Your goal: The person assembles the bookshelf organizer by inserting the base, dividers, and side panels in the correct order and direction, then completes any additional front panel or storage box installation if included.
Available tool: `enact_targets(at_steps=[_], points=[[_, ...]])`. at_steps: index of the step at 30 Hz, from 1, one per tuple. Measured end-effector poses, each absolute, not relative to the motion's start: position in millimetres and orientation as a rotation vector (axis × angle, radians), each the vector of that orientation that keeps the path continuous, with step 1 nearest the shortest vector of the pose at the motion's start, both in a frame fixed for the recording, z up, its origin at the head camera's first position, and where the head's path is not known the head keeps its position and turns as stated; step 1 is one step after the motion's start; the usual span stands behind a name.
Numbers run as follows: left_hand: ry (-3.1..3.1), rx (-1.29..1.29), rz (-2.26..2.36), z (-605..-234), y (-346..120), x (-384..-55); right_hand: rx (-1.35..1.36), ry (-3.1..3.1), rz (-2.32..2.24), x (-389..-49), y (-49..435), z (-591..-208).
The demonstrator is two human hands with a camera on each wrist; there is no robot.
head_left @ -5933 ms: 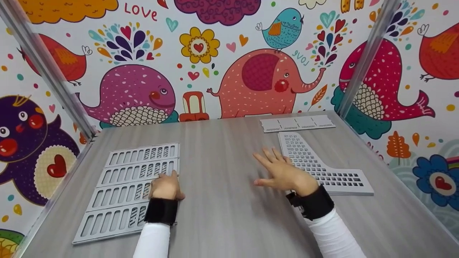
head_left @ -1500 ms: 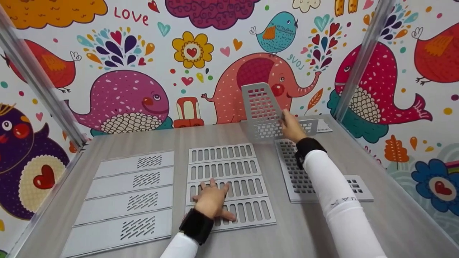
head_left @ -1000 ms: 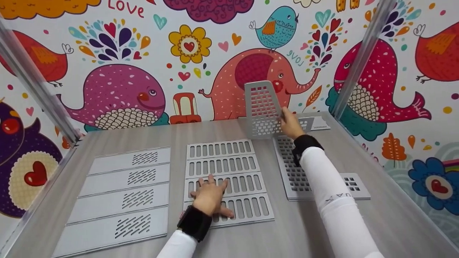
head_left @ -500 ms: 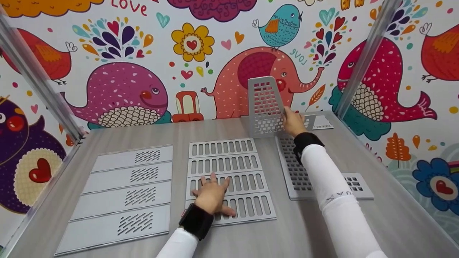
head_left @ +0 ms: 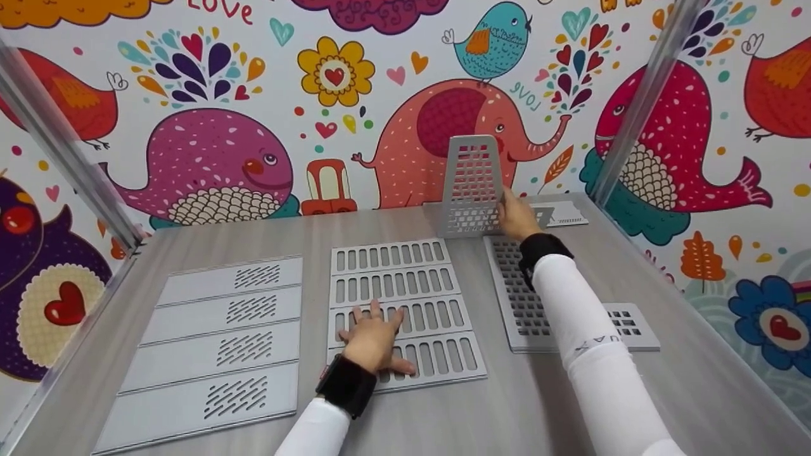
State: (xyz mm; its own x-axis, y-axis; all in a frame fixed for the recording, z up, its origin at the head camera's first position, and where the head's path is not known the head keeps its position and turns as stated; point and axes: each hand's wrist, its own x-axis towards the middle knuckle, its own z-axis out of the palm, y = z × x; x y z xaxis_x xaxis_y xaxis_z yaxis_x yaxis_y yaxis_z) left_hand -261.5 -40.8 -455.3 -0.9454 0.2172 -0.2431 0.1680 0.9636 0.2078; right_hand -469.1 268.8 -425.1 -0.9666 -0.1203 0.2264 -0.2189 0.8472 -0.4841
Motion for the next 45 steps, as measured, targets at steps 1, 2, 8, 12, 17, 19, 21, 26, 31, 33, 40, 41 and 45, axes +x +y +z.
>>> enact_targets(at_steps=[1,2,8,12,17,19,21,26,31,33,40,41,45], points=[[2.850,0.291,0.268,-455,-41,-262,0.266,-2.858,0.764,-469,269,-424],[2.852,0.295,0.269,-454,-41,-262,0.275,-2.881,0.746,-469,269,-422],[2.839,0.290,0.271,-452,-46,-262,0.365,-3.041,0.731,-465,265,-410],[2.825,0.276,0.270,-451,-48,-261,0.387,-3.067,0.795,-463,264,-409],[2.813,0.289,0.283,-451,-46,-262,0.325,-3.071,0.816,-461,263,-410],[2.809,0.295,0.279,-452,-45,-263,0.306,-3.065,0.821,-462,261,-412],[2.805,0.302,0.269,-452,-44,-263,0.303,-3.049,0.843,-463,256,-414],[2.810,0.327,0.229,-455,-47,-261,0.301,-3.005,0.880,-467,242,-425],[2.799,0.319,0.211,-453,-48,-260,0.309,-3.024,0.860,-469,243,-425],[2.797,0.325,0.205,-451,-47,-262,0.278,-3.014,0.848,-468,253,-421],[2.797,0.338,0.207,-446,-42,-265,-0.063,-2.957,0.937,-455,295,-416],[2.794,0.336,0.211,-447,-41,-264,-0.078,-2.958,1.005,-453,298,-418],[2.779,0.332,0.225,-453,-39,-261,-0.116,-2.910,1.403,-450,309,-430]])
